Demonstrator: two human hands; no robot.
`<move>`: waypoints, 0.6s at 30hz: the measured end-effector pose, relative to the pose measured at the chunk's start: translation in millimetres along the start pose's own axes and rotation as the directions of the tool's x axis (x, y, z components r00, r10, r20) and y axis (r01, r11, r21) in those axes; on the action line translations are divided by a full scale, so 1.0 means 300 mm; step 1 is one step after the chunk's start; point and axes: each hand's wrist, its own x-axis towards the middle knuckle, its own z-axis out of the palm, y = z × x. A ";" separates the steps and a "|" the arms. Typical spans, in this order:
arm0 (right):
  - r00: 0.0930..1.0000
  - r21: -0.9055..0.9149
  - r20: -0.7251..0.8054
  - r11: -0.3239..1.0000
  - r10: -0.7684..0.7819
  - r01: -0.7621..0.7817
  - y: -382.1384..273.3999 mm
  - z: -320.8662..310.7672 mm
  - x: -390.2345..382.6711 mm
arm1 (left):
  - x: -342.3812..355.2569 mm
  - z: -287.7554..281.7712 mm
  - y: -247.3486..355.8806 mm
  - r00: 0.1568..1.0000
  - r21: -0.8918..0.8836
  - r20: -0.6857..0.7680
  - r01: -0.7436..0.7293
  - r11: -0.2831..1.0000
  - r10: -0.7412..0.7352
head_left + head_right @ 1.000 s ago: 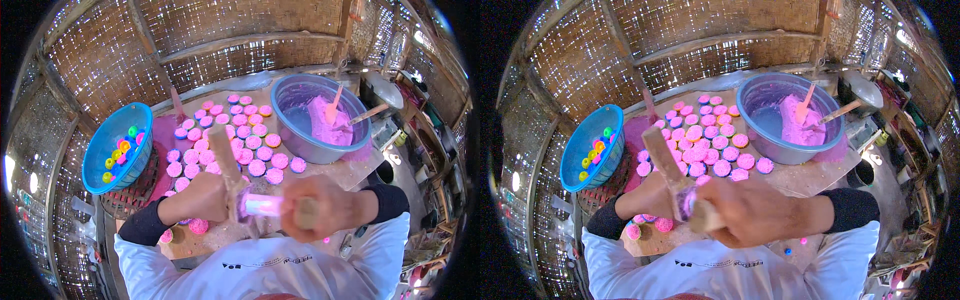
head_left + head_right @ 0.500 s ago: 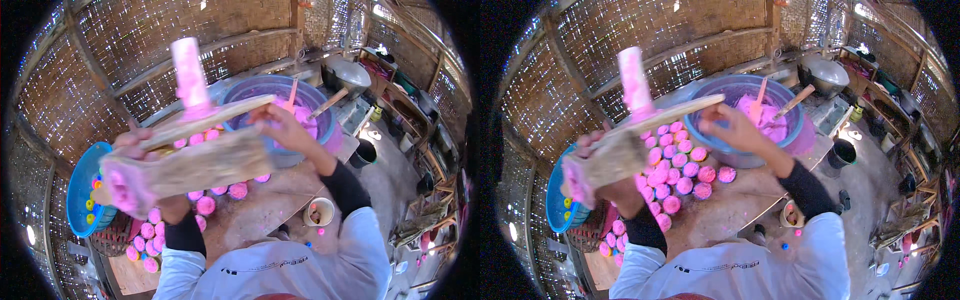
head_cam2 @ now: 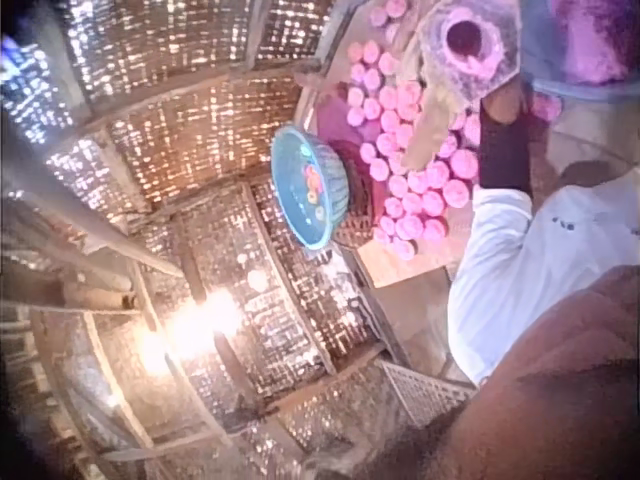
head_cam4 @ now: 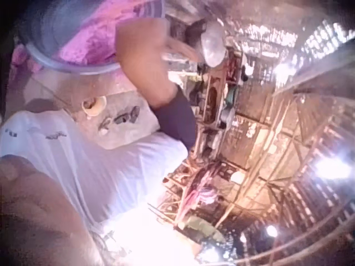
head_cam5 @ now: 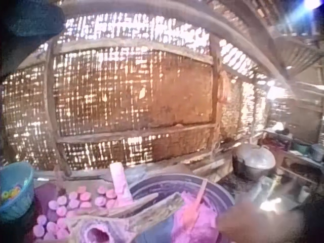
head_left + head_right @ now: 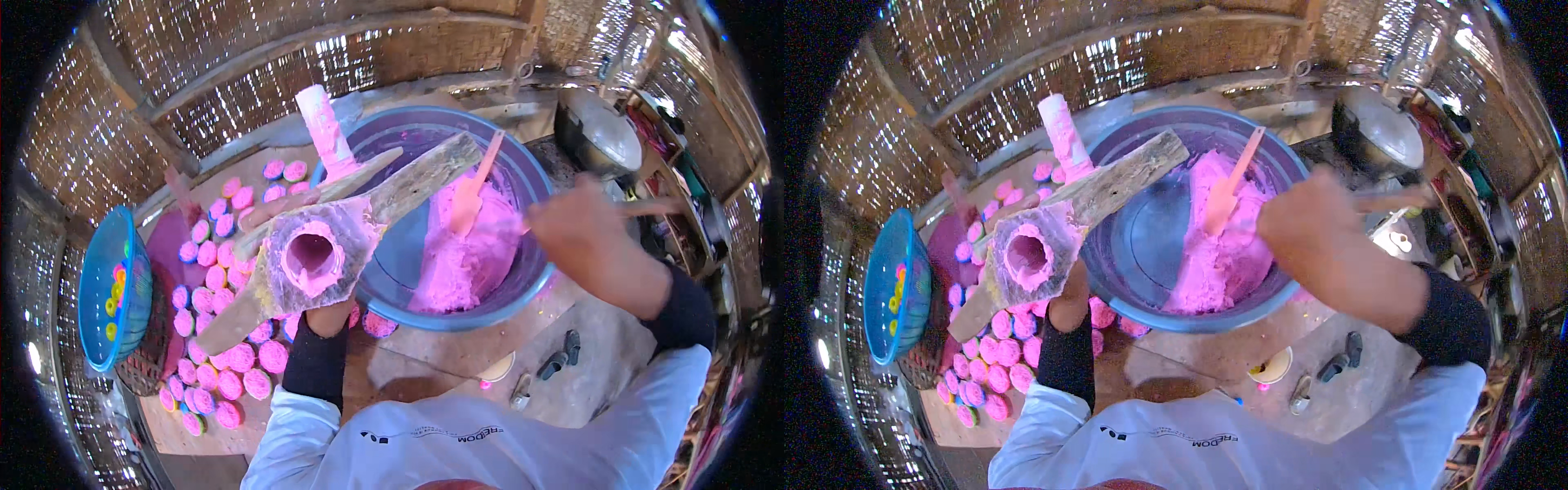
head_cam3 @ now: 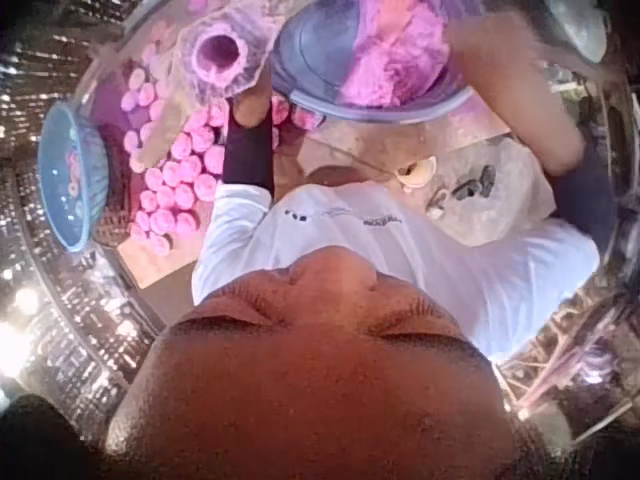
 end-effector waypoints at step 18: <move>0.720 -0.099 -0.296 0.770 -0.628 0.631 -0.103 0.505 0.609 | -0.063 0.020 -0.022 0.993 0.159 -0.119 0.010 0.987 0.009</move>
